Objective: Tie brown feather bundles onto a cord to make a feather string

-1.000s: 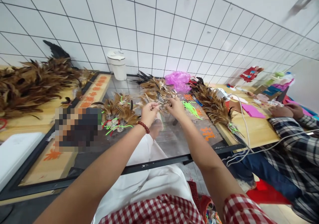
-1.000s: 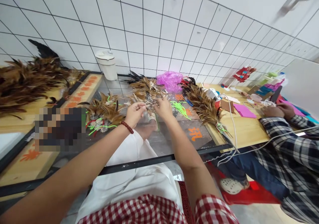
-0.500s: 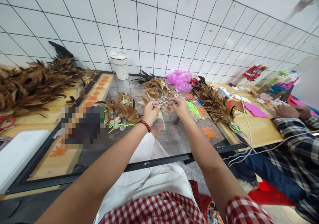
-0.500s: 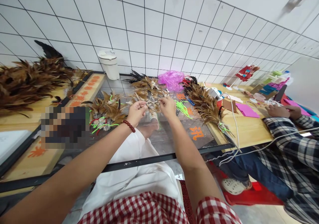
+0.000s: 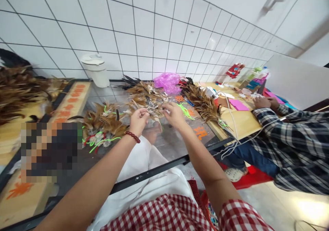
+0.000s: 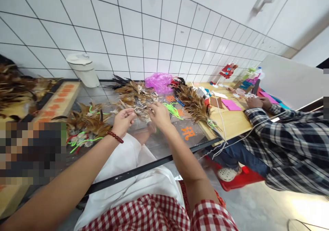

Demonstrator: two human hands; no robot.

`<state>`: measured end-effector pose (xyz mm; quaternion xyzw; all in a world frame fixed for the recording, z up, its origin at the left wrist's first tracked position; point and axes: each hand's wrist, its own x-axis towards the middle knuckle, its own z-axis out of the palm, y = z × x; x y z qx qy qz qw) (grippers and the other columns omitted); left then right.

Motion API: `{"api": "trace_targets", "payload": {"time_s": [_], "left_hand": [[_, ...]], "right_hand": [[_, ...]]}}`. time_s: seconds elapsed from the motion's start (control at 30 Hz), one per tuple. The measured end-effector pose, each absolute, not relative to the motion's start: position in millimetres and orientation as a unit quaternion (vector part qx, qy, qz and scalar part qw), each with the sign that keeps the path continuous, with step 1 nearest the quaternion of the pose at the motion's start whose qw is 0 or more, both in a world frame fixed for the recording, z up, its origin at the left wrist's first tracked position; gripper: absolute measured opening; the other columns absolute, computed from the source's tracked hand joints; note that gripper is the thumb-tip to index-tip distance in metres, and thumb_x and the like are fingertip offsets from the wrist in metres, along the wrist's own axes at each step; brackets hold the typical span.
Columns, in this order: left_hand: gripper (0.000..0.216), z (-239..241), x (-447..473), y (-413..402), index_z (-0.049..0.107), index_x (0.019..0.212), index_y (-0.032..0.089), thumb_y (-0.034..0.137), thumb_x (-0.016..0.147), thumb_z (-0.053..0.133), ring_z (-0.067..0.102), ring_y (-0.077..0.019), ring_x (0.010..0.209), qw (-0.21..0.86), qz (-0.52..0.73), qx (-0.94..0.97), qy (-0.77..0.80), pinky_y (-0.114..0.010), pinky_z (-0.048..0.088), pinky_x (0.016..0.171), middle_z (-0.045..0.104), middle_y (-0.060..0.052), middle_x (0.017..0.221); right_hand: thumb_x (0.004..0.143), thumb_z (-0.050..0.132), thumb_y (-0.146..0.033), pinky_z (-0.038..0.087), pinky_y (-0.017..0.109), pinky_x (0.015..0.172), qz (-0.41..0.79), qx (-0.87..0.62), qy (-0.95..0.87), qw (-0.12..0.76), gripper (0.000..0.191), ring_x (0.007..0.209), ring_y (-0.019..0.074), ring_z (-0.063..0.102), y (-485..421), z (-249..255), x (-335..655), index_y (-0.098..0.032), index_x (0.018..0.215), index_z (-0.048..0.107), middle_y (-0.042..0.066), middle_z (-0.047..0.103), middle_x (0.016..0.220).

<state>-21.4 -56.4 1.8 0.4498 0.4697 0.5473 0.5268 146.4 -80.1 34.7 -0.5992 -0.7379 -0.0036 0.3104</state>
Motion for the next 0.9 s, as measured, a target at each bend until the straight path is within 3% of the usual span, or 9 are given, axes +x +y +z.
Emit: {"api": "trace_targets", "payload": {"time_s": [0.13, 0.3, 0.37, 0.47, 0.57, 0.77, 0.9], "left_hand": [[0.026, 2.2, -22.0, -56.4, 0.057, 0.090, 0.013, 0.019, 0.065, 0.062, 0.042, -0.0031, 0.042, 0.529, 0.547, 0.451, 0.467, -0.016, 0.035, 0.040, 0.053, 0.003, 0.067], [0.024, -5.0, -21.2, -49.5, 0.058, 0.089, 0.014, 0.018, 0.066, 0.061, 0.043, -0.0043, 0.044, 0.510, 0.545, 0.466, 0.474, -0.017, 0.037, 0.043, 0.055, 0.002, 0.070], [0.019, -2.6, -16.6, -56.3, 0.059, 0.087, 0.015, 0.016, 0.068, 0.059, 0.049, -0.0073, 0.051, 0.467, 0.552, 0.501, 0.477, -0.020, 0.042, 0.050, 0.058, -0.001, 0.074], [0.017, 15.2, -1.1, -88.1, 0.063, 0.088, 0.017, 0.015, 0.073, 0.055, 0.059, -0.0140, 0.076, 0.376, 0.535, 0.630, 0.420, -0.025, 0.047, 0.072, 0.064, -0.005, 0.086], [0.024, 40.8, 21.5, -135.6, 0.064, 0.099, 0.020, 0.016, 0.079, 0.051, 0.060, -0.0156, 0.081, 0.336, 0.446, 0.771, 0.305, -0.029, 0.046, 0.079, 0.067, -0.006, 0.092], [0.028, 44.6, 34.7, -208.2, 0.061, 0.109, 0.019, 0.022, 0.085, 0.047, 0.060, -0.0151, 0.078, 0.335, 0.384, 0.834, 0.210, -0.027, 0.046, 0.073, 0.067, -0.007, 0.092], [0.023, 12.3, 28.5, -214.9, 0.064, 0.101, 0.019, 0.022, 0.081, 0.052, 0.061, -0.0132, 0.072, 0.443, 0.401, 0.750, 0.283, -0.023, 0.045, 0.062, 0.067, -0.006, 0.087]], "right_hand": [[0.088, 0.046, -0.028, 0.041, 0.026, 0.082, -0.059, -0.701, -0.650, 0.289, 0.027, 0.090, 0.0177, 0.059, -130.7, 54.9, 223.6, -0.021, 0.097, 0.070, 0.006, 0.067, 0.097], [0.085, 0.047, -0.035, 0.041, 0.031, 0.075, -0.076, -0.881, -0.445, 0.145, 0.032, 0.090, 0.0240, 0.062, -193.8, 52.3, 347.4, -0.018, 0.097, 0.070, 0.012, 0.070, 0.094], [0.084, 0.047, -0.043, 0.042, 0.032, 0.073, -0.043, -0.896, -0.433, 0.091, 0.041, 0.091, 0.0264, 0.062, -207.4, 40.8, 375.9, -0.014, 0.103, 0.067, 0.016, 0.069, 0.096], [0.081, 0.048, -0.054, 0.043, 0.036, 0.074, -0.016, -0.886, -0.462, 0.032, 0.057, 0.094, 0.0294, 0.062, -210.7, 17.2, 391.6, -0.012, 0.118, 0.058, 0.020, 0.065, 0.102], [0.085, 0.042, -0.052, 0.042, 0.041, 0.074, -0.058, -0.887, -0.458, -0.010, 0.052, 0.096, 0.0341, 0.061, -204.1, -2.0, 389.2, -0.016, 0.117, 0.060, 0.027, 0.061, 0.104], [0.090, 0.026, -0.032, 0.040, 0.045, 0.066, -0.070, -0.892, -0.447, 0.002, 0.041, 0.090, 0.0344, 0.063, -198.4, -1.8, 374.3, -0.025, 0.115, 0.058, 0.026, 0.060, 0.102], [0.089, 0.032, -0.033, 0.041, 0.040, 0.065, -0.039, -0.900, -0.433, 0.009, 0.040, 0.085, 0.0312, 0.064, -202.5, 17.0, 361.1, -0.019, 0.117, 0.057, 0.023, 0.064, 0.094]]}}
